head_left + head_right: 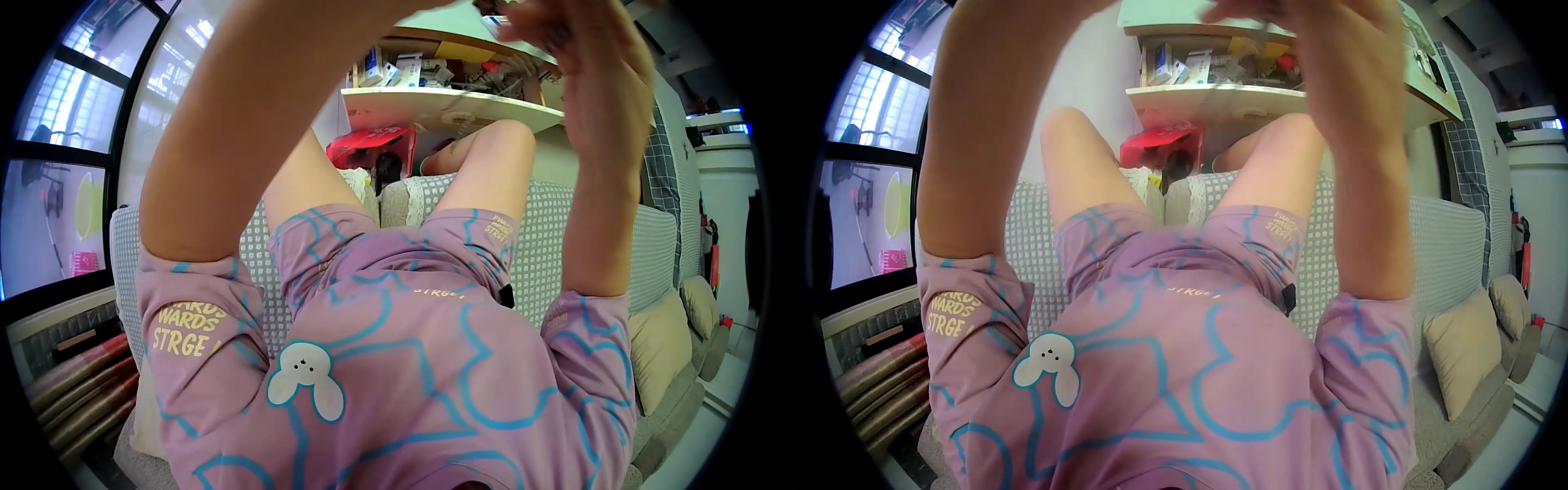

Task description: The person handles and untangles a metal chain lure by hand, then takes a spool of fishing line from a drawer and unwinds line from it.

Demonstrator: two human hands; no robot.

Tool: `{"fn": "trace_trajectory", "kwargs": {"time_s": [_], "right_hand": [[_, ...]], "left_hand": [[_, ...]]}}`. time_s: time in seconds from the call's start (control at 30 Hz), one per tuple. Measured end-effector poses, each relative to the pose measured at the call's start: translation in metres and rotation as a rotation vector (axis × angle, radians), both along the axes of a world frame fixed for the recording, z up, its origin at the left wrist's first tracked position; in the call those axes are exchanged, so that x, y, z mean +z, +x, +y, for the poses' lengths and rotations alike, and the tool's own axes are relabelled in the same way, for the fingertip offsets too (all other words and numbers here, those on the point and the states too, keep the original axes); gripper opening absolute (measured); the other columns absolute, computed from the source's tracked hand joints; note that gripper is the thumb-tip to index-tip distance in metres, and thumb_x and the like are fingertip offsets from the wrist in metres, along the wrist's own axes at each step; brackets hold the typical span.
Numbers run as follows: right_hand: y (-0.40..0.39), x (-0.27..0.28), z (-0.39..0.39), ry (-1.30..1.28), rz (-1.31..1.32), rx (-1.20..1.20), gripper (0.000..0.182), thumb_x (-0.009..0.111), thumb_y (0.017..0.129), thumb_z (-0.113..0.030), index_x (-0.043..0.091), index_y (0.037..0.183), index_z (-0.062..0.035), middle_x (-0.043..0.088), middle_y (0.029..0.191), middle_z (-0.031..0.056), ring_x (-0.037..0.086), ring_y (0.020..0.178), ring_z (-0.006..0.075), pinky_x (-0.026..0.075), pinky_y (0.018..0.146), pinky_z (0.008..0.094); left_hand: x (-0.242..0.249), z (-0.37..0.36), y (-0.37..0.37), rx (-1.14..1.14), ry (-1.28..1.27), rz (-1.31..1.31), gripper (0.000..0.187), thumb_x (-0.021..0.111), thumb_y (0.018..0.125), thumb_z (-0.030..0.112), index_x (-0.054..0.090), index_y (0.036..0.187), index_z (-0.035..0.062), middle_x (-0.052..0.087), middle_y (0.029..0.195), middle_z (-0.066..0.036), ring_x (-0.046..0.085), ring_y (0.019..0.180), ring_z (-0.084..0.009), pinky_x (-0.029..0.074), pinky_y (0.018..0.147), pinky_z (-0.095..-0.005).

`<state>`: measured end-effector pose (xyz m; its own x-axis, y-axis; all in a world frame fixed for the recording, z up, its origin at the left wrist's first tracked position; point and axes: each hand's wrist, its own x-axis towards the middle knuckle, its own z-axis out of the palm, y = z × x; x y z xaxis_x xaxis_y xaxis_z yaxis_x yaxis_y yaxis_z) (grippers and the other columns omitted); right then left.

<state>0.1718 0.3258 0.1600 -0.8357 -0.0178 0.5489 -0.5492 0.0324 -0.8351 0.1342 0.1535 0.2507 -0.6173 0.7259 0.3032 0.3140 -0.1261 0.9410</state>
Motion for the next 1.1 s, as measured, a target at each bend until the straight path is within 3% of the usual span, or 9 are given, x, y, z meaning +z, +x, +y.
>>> {"fn": "trace_trajectory", "kwargs": {"time_s": [0.1, 0.17, 0.3, 0.4, 0.5, 0.73, 0.93, 0.97, 1.1], "right_hand": [[0.036, -0.005, 0.028, -0.054, -0.032, -0.085, 0.030, 0.044, 0.103, -0.020, 0.057, 0.113, 0.0052, 0.062, 0.080, 0.0112, 0.060, 0.065, 0.0187, 0.052, 0.065, 0.0322], [0.065, -0.011, 0.045, -0.033, -0.140, -0.303, 0.036, 0.039, 0.105, -0.026, 0.055, 0.119, 0.0041, 0.058, 0.077, 0.0075, 0.052, 0.057, 0.0141, 0.051, 0.065, 0.0316], [0.126, -0.039, 0.107, 0.019, -0.288, -0.477, 0.037, 0.041, 0.104, -0.028, 0.053, 0.120, 0.0029, 0.058, 0.077, 0.0081, 0.055, 0.058, 0.0143, 0.049, 0.060, 0.0292], [0.170, -0.070, 0.142, -0.038, -0.480, -0.626, 0.035, 0.042, 0.104, -0.029, 0.053, 0.120, 0.0012, 0.058, 0.078, 0.0072, 0.055, 0.059, 0.0150, 0.049, 0.063, 0.0311], [0.207, -0.115, 0.176, -0.133, -0.681, -0.813, 0.034, 0.046, 0.103, -0.031, 0.054, 0.119, -0.0013, 0.059, 0.080, 0.0062, 0.055, 0.060, 0.0155, 0.049, 0.066, 0.0325], [0.279, -0.216, 0.267, -0.478, -1.034, -0.970, 0.030, 0.055, 0.098, -0.027, 0.056, 0.116, -0.0028, 0.061, 0.085, 0.0051, 0.056, 0.068, 0.0162, 0.049, 0.068, 0.0322], [0.307, -0.258, 0.295, -0.527, -1.161, -0.989, 0.018, 0.052, 0.098, -0.015, 0.056, 0.105, 0.0005, 0.058, 0.082, 0.0049, 0.054, 0.068, 0.0163, 0.048, 0.065, 0.0316], [0.310, -0.262, 0.298, -0.509, -1.197, -1.046, 0.015, 0.052, 0.097, -0.014, 0.056, 0.102, 0.0007, 0.057, 0.081, 0.0051, 0.053, 0.067, 0.0160, 0.047, 0.063, 0.0312], [0.341, -0.270, 0.311, -0.585, -1.245, -1.130, 0.009, 0.052, 0.096, -0.009, 0.056, 0.097, -0.0008, 0.057, 0.077, 0.0065, 0.055, 0.066, 0.0174, 0.049, 0.062, 0.0308]], "left_hand": [[-0.033, 0.001, -0.015, -0.257, 0.077, 0.324, 0.036, 0.067, 0.086, 0.030, 0.071, 0.106, 0.0004, 0.070, 0.094, -0.013, 0.064, 0.085, -0.0195, 0.049, 0.083, -0.0340], [-0.060, -0.003, -0.010, -0.143, 0.112, 0.492, 0.039, 0.060, 0.091, 0.034, 0.070, 0.112, 0.0024, 0.070, 0.101, -0.013, 0.065, 0.092, -0.0194, 0.050, 0.084, -0.0332], [-0.096, -0.028, -0.055, -0.112, -0.416, 0.186, 0.047, 0.056, 0.095, 0.043, 0.066, 0.120, 0.0045, 0.069, 0.108, -0.012, 0.062, 0.104, -0.0190, 0.047, 0.091, -0.0309], [-0.181, -0.067, -0.074, 0.074, -0.434, -0.033, 0.042, 0.056, 0.097, 0.038, 0.066, 0.115, 0.0011, 0.069, 0.101, -0.010, 0.065, 0.097, -0.0174, 0.050, 0.085, -0.0298], [-0.236, -0.122, -0.088, 0.171, -0.527, -0.259, 0.042, 0.051, 0.099, 0.035, 0.064, 0.121, 0.0011, 0.065, 0.118, -0.010, 0.060, 0.109, -0.0184, 0.044, 0.099, -0.0319], [-0.288, -0.202, -0.066, 0.472, -0.582, -0.342, 0.036, 0.055, 0.097, 0.029, 0.066, 0.119, 0.0023, 0.067, 0.115, -0.008, 0.060, 0.107, -0.0160, 0.042, 0.098, -0.0293], [-0.294, -0.177, -0.029, 0.537, -0.663, 0.043, 0.019, 0.060, 0.093, 0.013, 0.069, 0.106, 0.0014, 0.067, 0.098, -0.005, 0.059, 0.089, -0.0104, 0.046, 0.081, -0.0244], [-0.300, -0.170, -0.029, 0.520, -0.659, 0.012, 0.023, 0.058, 0.095, 0.014, 0.067, 0.111, 0.0009, 0.067, 0.106, -0.008, 0.061, 0.099, -0.0149, 0.047, 0.088, -0.0293], [-0.336, -0.117, -0.029, 0.237, -0.573, 0.086, 0.030, 0.055, 0.094, 0.007, 0.061, 0.123, 0.0031, 0.065, 0.108, -0.007, 0.062, 0.090, -0.0147, 0.048, 0.082, -0.0267]]}}
